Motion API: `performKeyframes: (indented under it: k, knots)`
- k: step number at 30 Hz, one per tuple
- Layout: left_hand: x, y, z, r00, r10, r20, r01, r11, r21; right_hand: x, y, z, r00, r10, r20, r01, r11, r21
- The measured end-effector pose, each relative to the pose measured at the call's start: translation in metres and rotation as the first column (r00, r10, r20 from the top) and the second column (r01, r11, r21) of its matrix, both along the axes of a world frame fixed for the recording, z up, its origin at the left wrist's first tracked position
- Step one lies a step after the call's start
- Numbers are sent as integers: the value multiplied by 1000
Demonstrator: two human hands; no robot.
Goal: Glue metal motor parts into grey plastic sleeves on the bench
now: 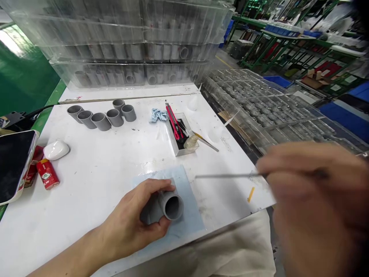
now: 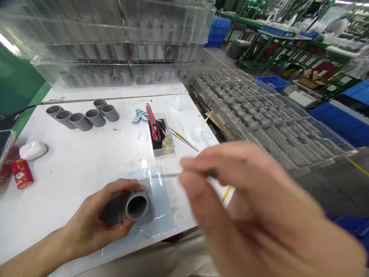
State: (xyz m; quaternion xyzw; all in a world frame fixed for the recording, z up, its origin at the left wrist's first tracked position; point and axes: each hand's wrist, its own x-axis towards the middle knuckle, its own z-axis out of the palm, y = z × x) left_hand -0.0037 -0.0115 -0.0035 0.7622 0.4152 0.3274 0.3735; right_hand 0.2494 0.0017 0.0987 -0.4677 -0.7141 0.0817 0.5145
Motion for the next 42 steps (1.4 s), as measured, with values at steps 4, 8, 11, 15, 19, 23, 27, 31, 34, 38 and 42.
performKeyframes:
  k: [4,8,11,15,19,23,27,31,34,38,42]
  knots:
    - [1,0,-1,1000,6,10,-6,1000,-2,-13,-14,-16,983,185,3,-184,977,-111]
    - [2,0,-2,1000,3,15,-3,1000,-8,-24,-10,-37,966,257,-40,-260,953,-159]
    - [2,-1,-4,1000,3,24,-3,1000,-8,-27,-8,-46,962,268,-52,-273,945,-182]
    - [1,-2,-6,999,-5,39,6,1000,-28,-25,-7,-47,967,254,-9,-251,948,-193]
    - [1,-3,-6,998,-6,68,10,998,-54,-23,-6,-42,973,215,79,-201,968,-151]
    - [1,-3,-6,998,1,70,4,998,-61,-23,-5,-38,969,223,110,-211,971,-110]
    - [1,-4,-6,997,-6,71,10,998,-61,-24,-4,-38,969,228,98,-215,969,-126]
    - [1,-3,-6,997,-5,73,10,998,-62,-23,-7,-34,965,239,111,-226,967,-120]
    - [2,-2,-5,998,0,58,3,999,-52,-19,-13,-22,984,164,69,-155,981,-117]
    - [1,-1,-4,1000,-6,26,8,998,-57,-8,-6,-11,998,-62,-19,62,998,-21]
    - [0,-1,-3,1000,4,-5,-4,999,-32,2,33,-19,988,-157,-16,155,956,248]
